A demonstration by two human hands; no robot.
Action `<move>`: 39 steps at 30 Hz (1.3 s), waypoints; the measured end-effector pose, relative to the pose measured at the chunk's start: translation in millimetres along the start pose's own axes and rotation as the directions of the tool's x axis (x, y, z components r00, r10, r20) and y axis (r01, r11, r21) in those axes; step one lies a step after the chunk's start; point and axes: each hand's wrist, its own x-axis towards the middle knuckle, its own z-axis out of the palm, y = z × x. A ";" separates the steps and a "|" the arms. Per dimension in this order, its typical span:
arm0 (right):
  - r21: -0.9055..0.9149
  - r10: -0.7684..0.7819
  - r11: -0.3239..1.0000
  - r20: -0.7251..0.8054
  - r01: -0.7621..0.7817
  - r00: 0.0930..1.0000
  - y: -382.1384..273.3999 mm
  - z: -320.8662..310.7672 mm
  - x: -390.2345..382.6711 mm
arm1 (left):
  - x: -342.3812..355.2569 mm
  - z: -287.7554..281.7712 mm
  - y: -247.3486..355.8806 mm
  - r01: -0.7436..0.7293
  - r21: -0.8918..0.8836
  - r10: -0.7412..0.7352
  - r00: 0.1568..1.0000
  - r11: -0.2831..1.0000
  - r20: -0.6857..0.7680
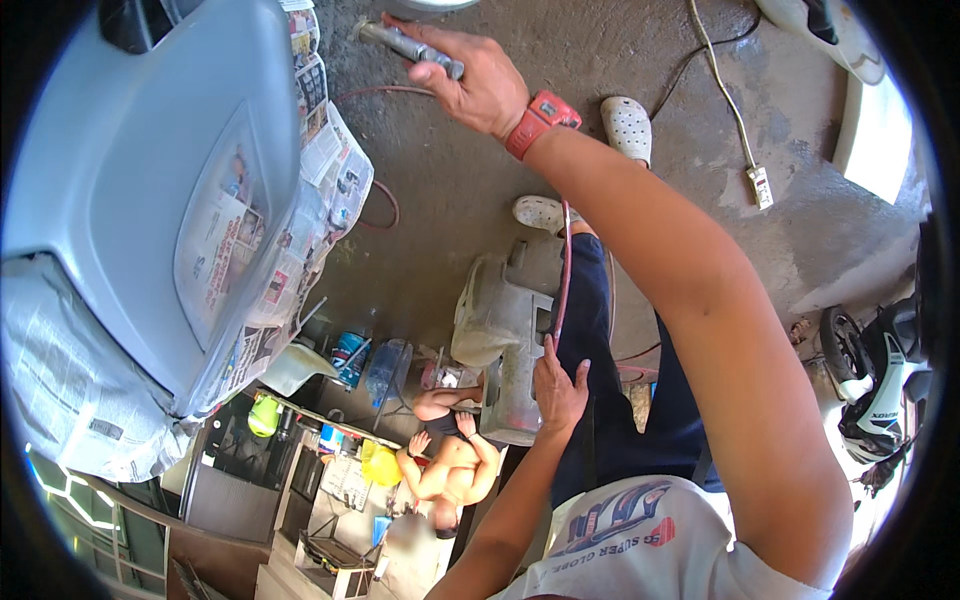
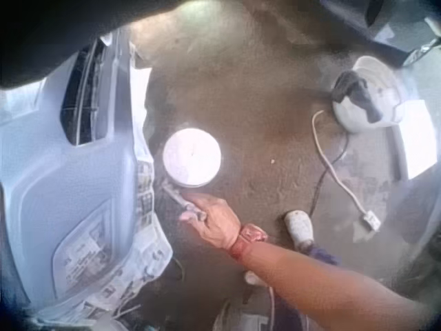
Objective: The person uses a spray gun to apply paint to a car part that is masked with newspaper. They move around the part to cover different areas and occasionally adjust the spray gun.
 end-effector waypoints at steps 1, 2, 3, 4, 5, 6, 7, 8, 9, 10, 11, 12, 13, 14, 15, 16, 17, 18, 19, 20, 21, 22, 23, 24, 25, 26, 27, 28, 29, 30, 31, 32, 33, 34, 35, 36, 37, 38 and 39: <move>0.006 -0.044 0.999 -0.028 0.044 0.999 10.3 6.2 -10.1 | 3.8 9.1 1.0 -0.031 0.012 0.031 0.998 0.999 -0.051; 0.016 -0.059 0.998 -0.032 0.060 0.998 19.6 12.5 -21.8 | 8.9 16.6 1.4 -0.040 0.023 0.042 0.995 0.999 -0.088; 0.001 -0.048 0.999 0.051 0.048 0.998 27.0 16.1 -36.3 | 14.5 21.3 0.1 -0.049 0.035 0.053 0.991 0.998 -0.126; -0.014 -0.038 0.999 0.135 0.040 0.990 31.6 16.5 -52.5 | 20.5 24.3 -1.5 -0.038 0.064 0.047 0.989 0.997 -0.139; -0.036 -0.033 0.998 0.211 0.041 0.977 33.4 18.5 -66.8 | 25.1 25.3 -3.3 -0.037 0.055 0.045 0.990 0.998 -0.136; 0.023 -0.068 0.998 0.237 0.065 0.969 32.2 24.5 -79.0 | 28.3 24.7 -5.3 -0.036 0.046 0.042 0.990 0.998 -0.134; 0.051 -0.098 0.995 0.277 0.087 0.956 28.6 32.1 -89.2 | 30.0 23.1 -7.1 -0.034 0.039 0.039 0.991 0.999 -0.132; 0.077 -0.072 0.996 0.390 0.046 0.918 22.8 36.7 -99.8 | 31.2 21.9 -8.0 -0.032 0.048 0.038 0.991 0.998 -0.132; 0.077 -0.038 0.997 0.504 -0.001 0.863 15.6 40.2 -109.1 | 32.4 20.9 -8.2 -0.035 0.057 0.042 0.990 0.998 -0.131; 0.114 -0.049 0.993 0.538 -0.014 0.841 8.3 44.1 -115.6 | 32.8 20.4 -7.7 -0.035 0.059 0.043 0.991 0.998 -0.129; 0.110 -0.036 0.993 0.618 -0.041 0.785 2.9 47.0 -118.5 | 33.2 20.1 -6.6 -0.052 0.081 0.063 0.989 0.995 -0.136; 0.085 -0.003 0.994 0.678 -0.075 0.735 -1.0 49.0 -118.8 | 34.0 20.4 -5.1 -0.068 0.097 0.081 0.987 0.993 -0.142; 0.090 -0.012 0.994 0.625 -0.057 0.780 -2.5 49.2 -116.0 | 34.9 21.3 -3.2 -0.085 0.109 0.101 0.984 0.990 -0.149; 0.053 0.010 0.997 0.620 -0.054 0.785 -2.1 48.5 -110.4 | 35.6 21.7 -1.5 -0.084 0.116 0.100 0.985 0.990 -0.143; -0.004 0.051 0.998 0.642 -0.063 0.765 -2.5 47.4 -103.9 | 35.2 21.8 0.2 -0.081 0.123 0.098 0.986 0.989 -0.138; -0.040 0.102 0.994 0.667 -0.101 0.738 2.8 42.4 -92.4 | 35.2 21.2 1.2 -0.067 0.130 0.084 0.988 0.989 -0.132; -0.040 0.105 0.994 0.601 -0.101 0.792 7.1 37.2 -79.8 | 35.4 21.0 2.1 -0.078 0.116 0.094 0.986 0.990 -0.135; -0.031 0.098 0.995 0.524 -0.096 0.846 10.7 31.4 -66.1 | 35.7 21.5 3.5 -0.079 0.100 0.092 0.987 0.992 -0.135; -0.021 0.092 0.995 0.444 -0.093 0.891 12.5 26.1 -52.0 | 35.9 21.7 4.4 -0.079 0.083 0.090 0.987 0.993 -0.132; -0.011 0.071 0.997 0.355 -0.072 0.932 14.2 20.7 -36.0 | 35.9 21.8 4.9 -0.082 0.086 0.093 0.987 0.993 -0.133; -0.032 0.093 0.996 0.289 -0.088 0.953 14.4 14.1 -19.5 | 35.8 22.3 5.7 -0.086 0.088 0.097 0.986 0.992 -0.133; -0.062 0.111 0.993 0.244 -0.098 0.963 12.6 5.5 -3.7 | 35.1 22.6 6.1 -0.090 0.091 0.101 0.986 0.992 -0.131; -0.038 0.063 0.998 0.138 -0.058 0.988 8.4 0.3 12.5 | 34.6 23.0 6.4 -0.100 0.076 0.110 0.983 0.992 -0.146; -0.055 0.103 0.994 0.128 -0.097 0.986 1.2 -8.9 24.2 | 34.3 23.3 6.4 -0.110 0.061 0.119 0.980 0.992 -0.161; -0.070 0.143 0.988 0.117 -0.135 0.983 -7.5 -17.6 34.7 | 33.7 23.9 6.3 -0.120 0.046 0.126 0.976 0.992 -0.177; -0.041 0.158 0.987 0.124 -0.154 0.980 -18.3 -22.4 43.4 | 32.7 24.0 5.8 -0.120 0.031 0.123 0.976 0.992 -0.177; -0.012 0.173 0.985 0.132 -0.172 0.976 -29.4 -26.3 51.1 | 31.7 24.2 5.0 -0.121 0.015 0.122 0.976 0.993 -0.178; 0.017 0.187 0.981 0.141 -0.191 0.972 -41.1 -28.5 56.1 | 31.2 24.8 4.2 -0.108 -0.006 0.105 0.979 0.994 -0.172; -0.018 0.187 0.982 0.173 -0.187 0.967 -53.9 -30.7 57.6 | 30.4 25.5 3.3 -0.145 -0.004 0.140 0.968 0.989 -0.210; -0.054 0.188 0.982 0.205 -0.181 0.960 -66.5 -33.1 56.9 | 30.0 26.4 2.2 -0.168 -0.006 0.161 0.957 0.986 -0.242; -0.089 0.189 0.981 0.237 -0.172 0.953 -78.2 -35.2 56.1 | 29.4 27.4 1.2 -0.192 -0.009 0.182 0.944 0.981 -0.275; -0.080 0.190 0.981 0.295 -0.174 0.936 -89.2 -36.5 54.3 | 29.7 28.1 -0.5 -0.184 -0.045 0.166 0.952 0.982 -0.258; -0.072 0.192 0.981 0.352 -0.178 0.916 -99.6 -37.3 51.8 | 29.7 28.5 -2.3 -0.174 -0.080 0.151 0.959 0.981 -0.240; -0.065 0.194 0.981 0.408 -0.184 0.892 -108.1 -38.3 51.2 | 27.7 29.2 -3.1 -0.164 -0.116 0.136 0.966 0.980 -0.220; -0.073 0.220 0.975 0.425 -0.208 0.878 -114.7 -38.9 52.6 | 25.4 29.5 -3.8 -0.165 -0.111 0.140 0.969 0.980 -0.203; -0.082 0.245 0.969 0.441 -0.233 0.864 -120.7 -40.4 54.2 | 21.8 29.1 -4.1 -0.166 -0.105 0.145 0.972 0.980 -0.187; -0.091 0.271 0.962 0.455 -0.258 0.848 -125.6 -41.4 57.2 | 18.4 28.5 -3.9 -0.160 -0.092 0.143 0.976 0.983 -0.162; -0.110 0.275 0.961 0.415 -0.252 0.867 -128.6 -41.4 63.0 | 16.3 27.7 -3.4 -0.161 -0.113 0.140 0.975 0.981 -0.170; -0.128 0.277 0.960 0.373 -0.247 0.885 -130.3 -41.3 71.1 | 14.1 26.7 -2.5 -0.154 -0.127 0.131 0.977 0.980 -0.171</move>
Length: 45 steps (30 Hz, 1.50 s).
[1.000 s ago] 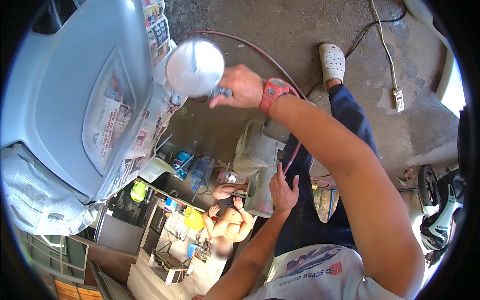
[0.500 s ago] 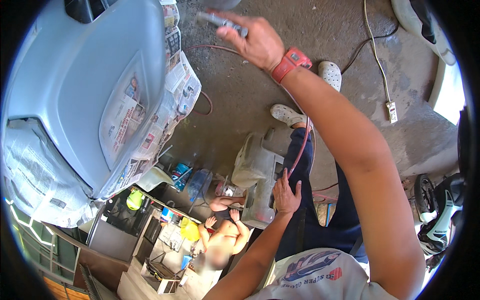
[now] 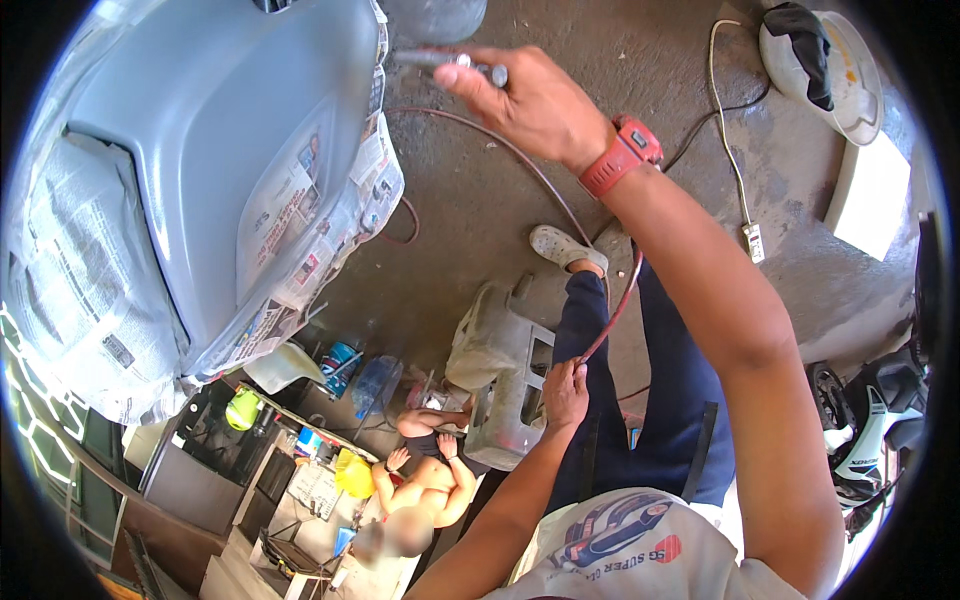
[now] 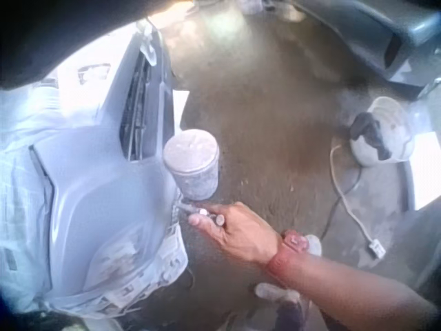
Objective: The person uses a spray gun to apply paint to a car part that is masked with newspaper. They move around the part to cover different areas and occasionally adjust the spray gun.
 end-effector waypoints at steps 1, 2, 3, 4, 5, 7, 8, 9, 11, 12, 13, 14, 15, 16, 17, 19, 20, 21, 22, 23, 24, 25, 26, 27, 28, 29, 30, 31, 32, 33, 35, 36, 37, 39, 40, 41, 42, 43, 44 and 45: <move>-0.017 0.003 1.000 -0.044 -0.004 0.999 -3.7 -2.4 7.3 | -1.4 -1.6 1.1 0.034 -0.001 -0.034 0.999 0.999 0.019; -0.048 -0.009 0.999 -0.102 0.004 0.995 -7.4 -5.2 14.6 | -2.0 -3.1 2.1 0.002 -0.036 -0.003 1.000 0.999 -0.028; -0.079 -0.023 0.997 -0.158 0.011 0.987 -11.2 -8.6 22.0 | -1.8 -4.1 3.3 -0.007 -0.060 0.004 0.998 0.998 -0.056; -0.132 0.010 0.991 -0.206 -0.038 0.978 -15.6 -10.7 26.2 | -1.5 -5.1 4.1 -0.017 -0.085 0.010 0.997 0.996 -0.082; -0.086 -0.042 0.996 -0.226 0.023 0.973 -20.2 -15.1 25.5 | -2.3 -6.8 4.4 -0.015 -0.094 0.008 0.997 0.995 -0.074; -0.115 -0.061 0.993 -0.222 0.036 0.973 -32.0 -19.9 20.9 | -3.0 -10.0 3.5 -0.012 -0.113 0.005 0.998 0.994 -0.061; -0.130 -0.072 0.991 -0.220 0.044 0.973 -39.4 -21.6 16.9 | -3.5 -11.5 2.8 -0.017 -0.118 0.011 0.999 0.993 -0.051; -0.105 -0.063 0.994 -0.195 0.043 0.979 -47.6 -20.8 11.9 | -5.8 -14.2 1.3 -0.020 -0.122 0.015 0.999 0.992 -0.041; -0.053 -0.037 0.998 -0.140 0.029 0.989 -66.1 -15.5 -1.3 | -14.1 -20.1 -1.2 0.022 -0.117 -0.021 1.000 0.993 0.014; -0.049 -0.076 0.996 -0.090 0.072 0.993 -75.7 -12.7 -8.4 | -18.8 -23.4 -2.2 0.018 -0.108 -0.015 0.999 0.994 0.028; -0.043 -0.108 0.993 -0.043 0.106 0.993 -85.4 -10.3 -17.4 | -24.2 -27.2 -3.3 0.013 -0.099 -0.009 0.999 0.995 0.044; -0.042 -0.137 0.990 0.004 0.137 0.991 -94.7 -8.1 -25.5 | -30.1 -31.1 -3.9 0.032 -0.075 -0.026 0.996 0.997 0.090; -0.005 -0.182 0.983 0.043 0.182 0.982 -103.0 -6.1 -30.7 | -35.3 -35.2 -4.1 0.009 -0.087 -0.001 0.996 0.996 0.090; 0.030 -0.131 0.991 0.074 0.129 0.989 -108.9 -7.0 -31.0 | -40.2 -39.6 -4.4 0.010 -0.083 0.000 0.993 0.997 0.120; 0.066 -0.077 0.995 0.111 0.070 0.991 -114.3 -7.8 -31.7 | -44.1 -43.7 -4.3 0.033 -0.058 -0.023 0.984 0.998 0.175; 0.107 0.100 0.987 0.182 -0.121 0.978 -121.1 -12.3 -25.5 | -50.2 -49.6 -1.3 -0.003 -0.089 0.016 0.989 0.996 0.148; 0.058 0.117 0.990 0.137 -0.126 0.984 -122.2 -16.6 -17.0 | -52.5 -52.4 0.4 -0.011 -0.092 0.024 0.989 0.996 0.146; 0.021 0.122 0.992 0.093 -0.124 0.988 -122.2 -21.9 -5.2 | -53.0 -54.4 2.5 -0.011 -0.125 0.026 0.992 0.992 0.121; -0.016 0.124 0.992 0.049 -0.124 0.991 -122.1 -26.7 7.7 | -52.6 -56.5 4.7 -0.012 -0.157 0.027 0.995 0.988 0.096; -0.038 0.129 0.991 0.021 -0.128 0.991 -121.8 -30.3 21.5 | -52.5 -58.8 7.1 0.000 -0.180 0.015 0.996 0.984 0.083; -0.059 0.132 0.989 -0.007 -0.133 0.991 -122.2 -33.3 36.0 | -51.7 -61.4 9.7 -0.026 -0.193 0.037 0.998 0.981 0.053; -0.080 0.136 0.987 -0.035 -0.138 0.990 -123.1 -36.0 46.8 | -50.0 -64.4 12.3 -0.040 -0.197 0.048 0.998 0.980 0.035; -0.098 0.170 0.980 -0.036 -0.172 0.985 -124.6 -40.4 57.1 | -47.6 -67.7 15.4 -0.055 -0.200 0.059 0.998 0.978 0.017; -0.116 0.204 0.971 -0.039 -0.207 0.978 -127.6 -45.9 68.4 | -45.9 -72.2 18.6 -0.070 -0.205 0.073 0.997 0.976 0.007; -0.136 0.236 0.961 -0.042 -0.240 0.971 -131.9 -48.7 75.8 | -44.5 -77.3 22.1 -0.087 -0.211 0.088 0.996 0.974 -0.003; -0.037 0.234 0.970 -0.098 -0.239 0.967 -136.9 -48.0 78.5 | -42.9 -82.3 26.3 -0.110 -0.212 0.108 0.994 0.971 -0.022; -0.091 0.167 0.980 -0.112 -0.177 0.980 -143.5 -47.8 80.7 | -41.6 -87.7 30.4 -0.113 -0.210 0.112 0.994 0.971 -0.014; -0.144 0.097 0.983 -0.122 -0.114 0.988 -152.0 -47.3 82.4 | -41.0 -93.7 34.3 -0.121 -0.201 0.120 0.993 0.972 -0.016; -0.198 0.025 0.979 -0.129 -0.051 0.991 -161.8 -47.0 83.9 | -41.0 -99.7 38.1 -0.133 -0.186 0.131 0.991 0.974 -0.026; -0.160 0.169 0.971 -0.065 -0.178 0.983 -171.9 -53.0 81.3 | -41.4 -104.9 42.2 -0.147 -0.182 0.144 0.989 0.972 -0.029; -0.161 0.203 0.967 0.025 -0.196 0.979 -194.7 -54.5 72.9 | -45.8 -114.9 48.4 -0.160 -0.216 0.160 0.987 0.963 -0.017; -0.163 0.219 0.965 0.071 -0.205 0.973 -207.6 -56.3 69.0 | -48.1 -118.9 51.0 -0.162 -0.226 0.164 0.986 0.961 -0.012; -0.147 0.188 0.974 0.103 -0.172 0.977 -220.6 -59.1 64.0 | -50.7 -122.4 53.3 -0.159 -0.230 0.162 0.987 0.960 -0.007; -0.103 0.164 0.983 0.153 -0.149 0.974 -246.7 -64.9 52.2 | -56.0 -128.6 56.7 -0.188 -0.251 0.191 0.981 0.950 -0.011; -0.079 0.151 0.987 0.179 -0.139 0.972 -259.6 -67.3 46.6 | -58.3 -131.4 58.0 -0.197 -0.258 0.201 0.980 0.946 -0.011; -0.070 0.147 0.988 0.203 -0.136 0.968 -271.6 -69.5 41.0 | -61.1 -133.8 59.3 -0.195 -0.270 0.202 0.979 0.943 0.000; -0.061 0.144 0.989 0.227 -0.133 0.963 -282.6 -71.6 35.8 | -63.9 -136.0 60.7 -0.191 -0.282 0.203 0.979 0.940 0.011; -0.052 0.141 0.990 0.251 -0.132 0.958 -292.5 -73.1 32.1 | -66.8 -138.2 62.0 -0.176 -0.290 0.194 0.980 0.941 0.033; 0.009 0.124 0.991 0.290 -0.133 0.949 -300.9 -74.0 30.2 | -69.2 -140.2 63.5 -0.192 -0.295 0.206 0.978 0.936 0.017; 0.070 0.105 0.988 0.328 -0.135 0.939 -307.6 -75.2 29.7 | -70.8 -141.9 65.1 -0.197 -0.296 0.209 0.978 0.935 0.010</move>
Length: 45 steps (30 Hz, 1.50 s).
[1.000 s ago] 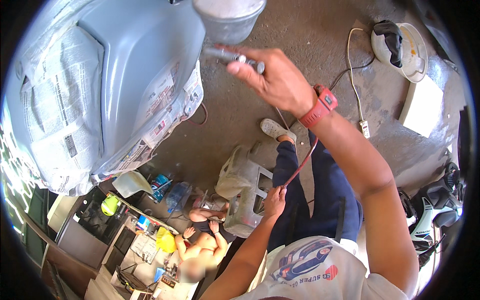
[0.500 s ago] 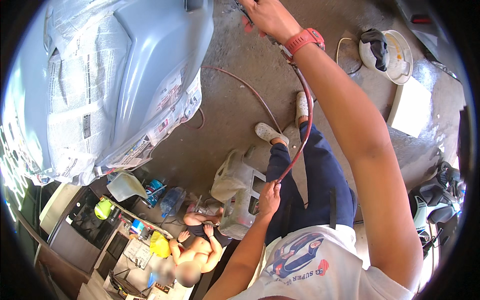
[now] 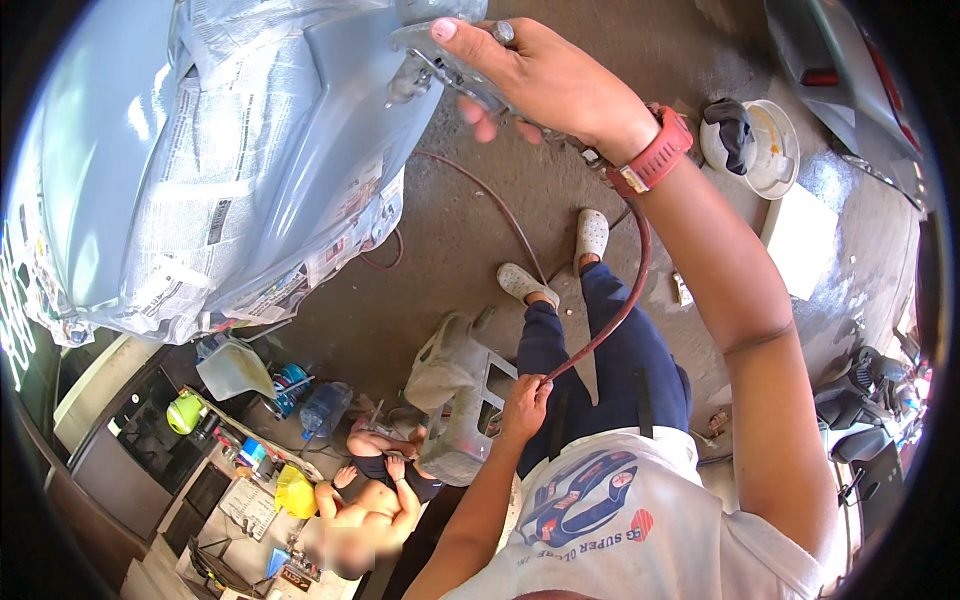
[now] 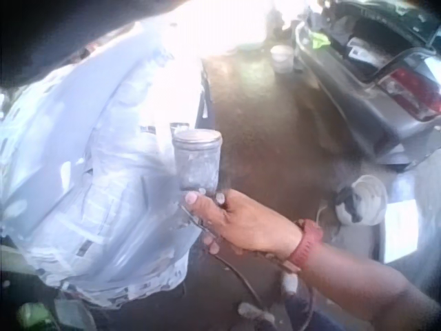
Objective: The person uses a spray gun to apply paint to a car part that is masked with newspaper. They move around the part to cover different areas and occasionally adjust the spray gun.
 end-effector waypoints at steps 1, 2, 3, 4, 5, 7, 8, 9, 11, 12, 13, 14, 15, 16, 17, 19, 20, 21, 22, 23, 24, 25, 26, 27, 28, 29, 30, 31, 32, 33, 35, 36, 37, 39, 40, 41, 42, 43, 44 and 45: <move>0.060 -0.016 0.998 0.040 0.013 0.999 -5.1 -0.9 -0.2 | -1.9 -1.0 2.5 -0.002 0.000 0.002 1.000 1.000 -0.007; 0.051 -0.011 0.999 0.032 0.009 0.999 -8.9 -2.0 3.3 | -3.0 -1.9 4.9 -0.003 -0.014 0.003 1.000 1.000 -0.016; 0.041 -0.006 0.999 0.024 0.005 1.000 -11.5 -3.4 9.6 | -3.1 -2.7 7.0 -0.003 -0.027 0.003 1.000 1.000 -0.027; 0.033 0.000 0.999 0.015 0.000 1.000 -12.3 -5.1 15.9 | -3.7 -3.7 9.2 0.019 -0.033 -0.019 0.999 0.999 -0.027; -0.022 0.028 0.999 -0.007 -0.028 1.000 -12.3 -8.8 21.7 | -4.2 -4.7 11.4 0.013 -0.040 -0.015 0.999 0.999 -0.037; -0.130 0.077 0.988 -0.053 -0.084 0.996 -8.7 -13.0 31.0 | -4.4 -7.0 15.1 0.057 -0.032 -0.058 0.998 0.998 -0.034; -0.151 0.027 0.987 -0.142 -0.048 0.990 -5.7 -11.3 33.6 | -4.7 -8.2 16.8 0.066 -0.032 -0.067 0.997 0.997 -0.030; -0.175 -0.026 0.985 -0.229 -0.015 0.973 -3.7 -10.1 34.6 | -5.1 -9.5 18.3 0.085 -0.024 -0.086 0.996 0.996 -0.020; -0.211 -0.072 0.977 -0.307 0.006 0.949 -2.9 -6.3 31.3 | -7.3 -11.0 21.4 0.137 -0.025 -0.137 0.991 0.990 -0.002; -0.221 -0.063 0.975 -0.303 -0.005 0.951 -4.5 -5.4 26.4 | -10.1 -11.9 22.7 0.170 -0.033 -0.170 0.985 0.985 0.008; -0.235 -0.055 0.972 -0.318 -0.022 0.947 -8.1 -5.3 20.4 | -13.2 -12.5 24.0 0.218 -0.033 -0.218 0.976 0.975 0.025; -0.194 -0.049 0.981 -0.275 -0.005 0.960 -13.7 -4.1 15.1 | -15.9 -12.9 25.2 0.210 -0.037 -0.210 0.978 0.977 -0.004; -0.158 -0.045 0.988 -0.251 0.005 0.967 -20.3 -2.1 9.8 | -18.9 -13.4 26.3 0.217 -0.032 -0.218 0.976 0.976 -0.028; -0.117 -0.027 0.993 -0.225 0.001 0.974 -27.5 -0.3 5.2 | -21.5 -14.4 27.1 0.238 -0.019 -0.238 0.970 0.971 -0.044; -0.082 -0.038 0.996 -0.189 0.022 0.981 -35.0 -1.4 1.7 | -23.3 -15.8 27.9 0.222 -0.029 -0.223 0.973 0.975 -0.058; 0.016 -0.095 0.995 -0.098 0.097 0.991 -47.8 -7.1 -1.2 | -24.8 -18.9 30.5 0.227 -0.024 -0.228 0.971 0.974 -0.074; 0.018 -0.036 0.999 -0.113 0.039 0.993 -52.4 -8.6 2.7 | -25.2 -20.6 32.6 0.210 -0.042 -0.214 0.971 0.977 -0.103; 0.044 -0.036 0.998 -0.119 0.042 0.992 -56.1 -11.5 11.4 | -24.3 -22.6 34.8 0.205 -0.049 -0.210 0.969 0.978 -0.129; 0.070 -0.052 0.996 -0.126 0.061 0.991 -58.2 -15.5 20.6 | -22.1 -24.5 37.4 0.215 -0.049 -0.220 0.964 0.975 -0.149; 0.075 -0.008 0.997 -0.145 0.019 0.989 -58.0 -20.5 29.4 | -19.6 -26.5 39.8 0.186 -0.069 -0.195 0.963 0.980 -0.185; 0.083 0.023 0.997 -0.166 -0.010 0.986 -56.0 -26.6 37.3 | -16.8 -28.4 42.2 0.174 -0.080 -0.187 0.959 0.982 -0.213; 0.089 0.053 0.995 -0.186 -0.037 0.981 -51.8 -32.8 43.8 | -14.5 -30.1 44.3 0.150 -0.089 -0.168 0.953 0.985 -0.250; 0.063 0.032 0.998 -0.210 -0.019 0.977 -45.6 -40.2 46.6 | -10.2 -32.4 45.1 0.154 -0.065 -0.165 0.954 0.986 -0.251; 0.052 0.056 0.998 -0.241 -0.045 0.969 -38.8 -45.1 52.2 | -8.1 -33.9 46.0 0.148 -0.058 -0.158 0.955 0.987 -0.253; 0.045 0.084 0.996 -0.271 -0.075 0.959 -31.4 -48.3 59.1 | -5.5 -35.4 45.6 0.151 -0.049 -0.159 0.955 0.987 -0.251; 0.040 0.113 0.994 -0.300 -0.106 0.947 -23.5 -51.1 65.4 | -3.7 -36.2 45.1 0.151 -0.036 -0.155 0.953 0.988 -0.260; 0.039 0.131 0.991 -0.320 -0.125 0.938 -15.1 -54.3 70.8 | -2.6 -36.5 43.8 0.152 -0.054 -0.161 0.954 0.987 -0.251; 0.040 0.150 0.989 -0.338 -0.145 0.929 -6.6 -57.4 76.4 | -0.8 -36.8 41.6 0.148 -0.068 -0.161 0.954 0.987 -0.253; 0.042 0.169 0.985 -0.356 -0.164 0.919 2.3 -58.4 81.0 | 1.5 -37.0 38.6 0.144 -0.081 -0.161 0.954 0.986 -0.255; 0.010 0.152 0.987 -0.370 -0.160 0.917 11.5 -57.1 84.3 | 4.4 -37.2 35.1 0.167 -0.085 -0.182 0.956 0.982 -0.229; -0.047 0.127 0.986 -0.397 -0.158 0.909 27.8 -52.9 86.5 | 8.7 -39.3 26.9 0.228 -0.087 -0.240 0.957 0.970 -0.164; -0.087 0.125 0.982 -0.375 -0.169 0.919 34.8 -50.5 84.3 | 11.0 -40.8 23.0 0.258 -0.099 -0.270 0.953 0.961 -0.140; -0.127 0.125 0.975 -0.353 -0.180 0.927 41.2 -47.4 80.0 | 15.3 -42.8 19.5 0.297 -0.111 -0.308 0.945 0.949 -0.109; -0.178 0.108 0.970 -0.297 -0.166 0.949 51.3 -42.8 64.4 | 22.2 -47.7 15.4 0.345 -0.121 -0.354 0.933 0.931 -0.062; -0.185 0.088 0.973 -0.263 -0.140 0.961 54.8 -39.4 55.3 | 26.2 -52.3 14.3 0.355 -0.120 -0.363 0.931 0.927 -0.048; -0.194 0.060 0.975 -0.232 -0.106 0.971 56.6 -39.2 50.8 | 35.2 -58.5 13.6 0.377 -0.099 -0.382 0.924 0.921 -0.030; -0.156 0.055 0.984 -0.187 -0.085 0.981 58.6 -40.1 47.6 | 44.3 -64.0 14.4 0.363 -0.101 -0.369 0.928 0.926 -0.043; -0.110 0.056 0.991 -0.138 -0.072 0.989 61.0 -40.4 45.1 | 48.7 -70.1 16.1 0.379 -0.080 -0.383 0.923 0.922 -0.044; -0.060 0.049 0.997 -0.079 -0.054 0.996 63.9 -41.8 45.3 | 50.2 -77.8 18.4 0.410 -0.048 -0.412 0.911 0.911 -0.036; -0.044 0.096 0.994 -0.093 -0.101 0.991 67.5 -43.5 48.7 | 56.2 -87.2 20.5 0.391 -0.029 -0.392 0.919 0.920 -0.042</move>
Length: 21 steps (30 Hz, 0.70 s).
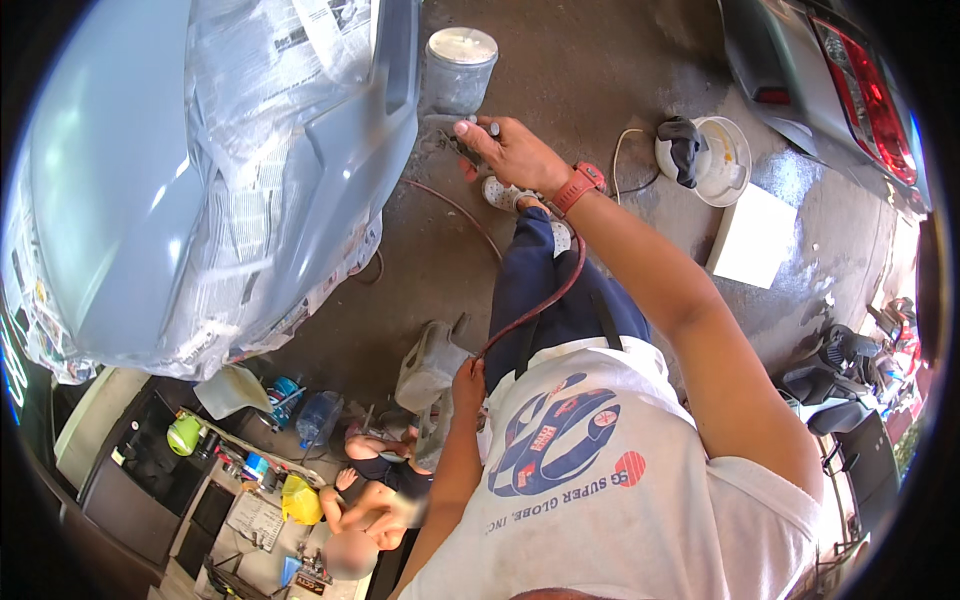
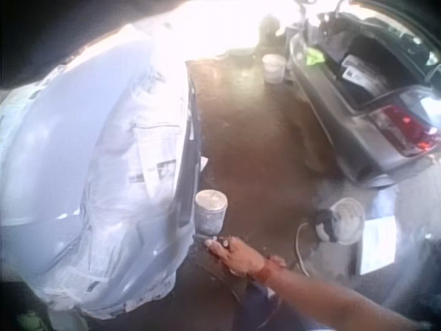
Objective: The person uses a spray gun to apply paint to a car part that is masked with newspaper. They move around the part to cover different areas and occasionally adjust the spray gun.
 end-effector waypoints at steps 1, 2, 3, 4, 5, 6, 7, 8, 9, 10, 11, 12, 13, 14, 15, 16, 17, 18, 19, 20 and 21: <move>0.009 0.035 0.999 -0.006 -0.035 0.999 4.4 -1.1 6.5 | 9.5 -9.2 5.7 -0.016 0.027 0.016 1.000 1.000 0.000; 0.025 0.047 0.999 -0.009 -0.046 0.999 10.6 -1.5 13.0 | 17.7 -17.8 10.8 -0.022 0.063 0.022 1.000 0.998 0.004; -0.013 0.083 0.996 -0.042 -0.084 0.996 18.5 -1.7 18.9 | 24.0 -25.8 14.9 -0.045 0.075 0.045 0.999 0.996 0.004; -0.043 0.092 0.994 -0.073 -0.096 0.993 27.4 -1.7 26.2 | 31.4 -33.8 18.5 -0.059 0.095 0.059 0.998 0.994 0.005; -0.072 0.099 0.992 -0.106 -0.107 0.989 36.8 -0.6 33.3 | 40.6 -42.9 22.0 -0.058 0.118 0.057 0.998 0.991 0.009; -0.077 0.078 0.993 -0.135 -0.089 0.988 46.5 1.8 39.0 | 49.8 -50.8 25.7 -0.072 0.142 0.073 0.997 0.987 -0.001; -0.082 0.060 0.994 -0.160 -0.073 0.985 56.0 5.4 43.3 | 56.5 -57.6 28.5 -0.064 0.165 0.066 0.998 0.984 -0.006; -0.084 0.091 0.991 -0.179 -0.108 0.980 65.1 8.3 46.5 | 60.3 -63.9 30.7 -0.036 0.190 0.037 0.999 0.981 -0.003; -0.080 0.092 0.991 -0.170 -0.106 0.981 73.0 9.2 50.3 | 64.7 -70.0 33.0 -0.060 0.198 0.061 0.998 0.978 0.000; -0.074 0.134 0.986 -0.157 -0.147 0.979 79.5 9.4 55.2 | 70.0 -75.8 36.1 -0.069 0.207 0.069 0.998 0.976 0.006; -0.073 0.187 0.977 -0.142 -0.199 0.972 84.7 9.1 60.3 | 73.7 -79.5 39.8 -0.080 0.216 0.079 0.997 0.973 0.012; -0.083 0.166 0.980 -0.145 -0.179 0.975 88.5 7.4 66.7 | 75.9 -82.3 44.3 -0.065 0.235 0.061 0.998 0.970 0.022; -0.098 0.156 0.980 -0.147 -0.171 0.977 91.4 3.8 75.1 | 78.5 -85.1 49.5 -0.052 0.255 0.045 0.998 0.966 0.031; -0.108 0.152 0.980 -0.149 -0.169 0.977 93.6 0.2 82.6 | 80.5 -87.2 54.6 -0.021 0.275 0.010 0.999 0.961 0.043; -0.129 0.147 0.977 -0.163 -0.168 0.976 95.7 -4.5 90.0 | 81.6 -87.1 60.7 -0.037 0.269 0.031 0.999 0.963 0.026; -0.147 0.147 0.974 -0.177 -0.173 0.973 98.0 -9.9 97.6 | 81.4 -85.7 66.9 -0.036 0.263 0.033 0.999 0.964 0.012; -0.164 0.148 0.970 -0.191 -0.180 0.970 100.9 -15.4 103.6 | 80.5 -83.9 73.0 -0.034 0.257 0.035 0.999 0.966 0.000; -0.154 0.094 0.980 -0.211 -0.128 0.973 104.7 -20.5 107.6 | 78.4 -80.5 78.8 0.016 0.229 -0.022 1.000 0.973 0.020; -0.145 0.038 0.987 -0.231 -0.073 0.972 108.6 -25.9 111.1 | 76.0 -76.6 85.7 0.068 0.203 -0.078 0.996 0.977 0.039; -0.133 -0.002 0.991 -0.249 -0.032 0.968 113.5 -31.7 114.6 | 74.5 -72.1 92.6 0.119 0.178 -0.131 0.990 0.977 0.056; -0.140 -0.018 0.990 -0.225 -0.014 0.974 119.0 -37.2 115.7 | 71.5 -67.4 99.4 0.131 0.234 -0.154 0.985 0.963 0.080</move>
